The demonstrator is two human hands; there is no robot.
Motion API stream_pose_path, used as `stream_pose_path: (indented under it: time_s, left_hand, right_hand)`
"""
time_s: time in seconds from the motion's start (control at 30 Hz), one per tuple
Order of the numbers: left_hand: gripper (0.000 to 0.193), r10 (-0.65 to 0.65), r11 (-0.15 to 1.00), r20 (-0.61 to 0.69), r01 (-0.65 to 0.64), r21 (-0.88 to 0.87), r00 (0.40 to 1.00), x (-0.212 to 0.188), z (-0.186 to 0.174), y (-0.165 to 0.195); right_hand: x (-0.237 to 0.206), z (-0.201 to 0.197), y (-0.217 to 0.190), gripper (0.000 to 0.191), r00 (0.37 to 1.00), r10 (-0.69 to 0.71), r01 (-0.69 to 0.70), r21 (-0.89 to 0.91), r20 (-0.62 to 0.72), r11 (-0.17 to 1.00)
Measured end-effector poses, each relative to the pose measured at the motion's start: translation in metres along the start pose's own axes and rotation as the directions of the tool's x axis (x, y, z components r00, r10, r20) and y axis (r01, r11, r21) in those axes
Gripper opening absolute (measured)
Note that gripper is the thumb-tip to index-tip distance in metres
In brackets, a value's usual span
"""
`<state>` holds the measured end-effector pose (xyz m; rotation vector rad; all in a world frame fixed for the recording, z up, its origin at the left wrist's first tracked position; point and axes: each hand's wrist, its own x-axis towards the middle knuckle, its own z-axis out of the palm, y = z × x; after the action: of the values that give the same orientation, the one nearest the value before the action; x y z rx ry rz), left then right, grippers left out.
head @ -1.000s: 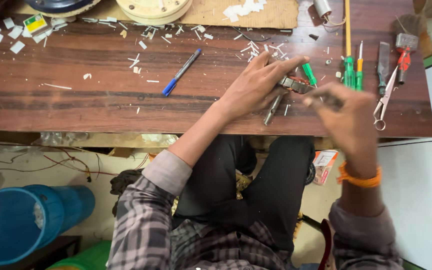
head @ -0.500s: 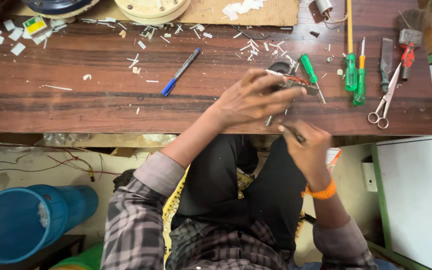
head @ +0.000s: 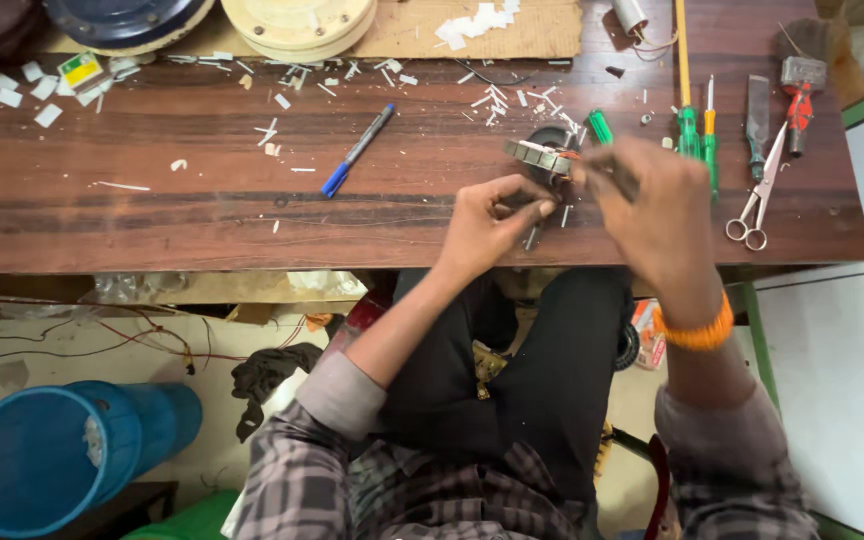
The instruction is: The person sits at a workbench assembling a small motor armature, holding the wound component and fitting parts onto it by hand. They use a screwdriver to work on the assembly and pick up small parts and wires from the bench as they build the unit.
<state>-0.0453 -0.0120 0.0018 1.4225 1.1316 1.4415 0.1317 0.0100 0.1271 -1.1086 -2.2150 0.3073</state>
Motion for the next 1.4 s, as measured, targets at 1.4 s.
stream_pose_path:
  time_s: [1.4]
  left_hand:
    - [0.046, 0.526, 0.466, 0.446, -0.685, 0.560, 0.724, 0.046, -0.032, 0.019]
  right_hand:
    - [-0.047, 0.040, 0.017, 0.016, 0.998, 0.053, -0.036, -0.335, 0.041, 0.941]
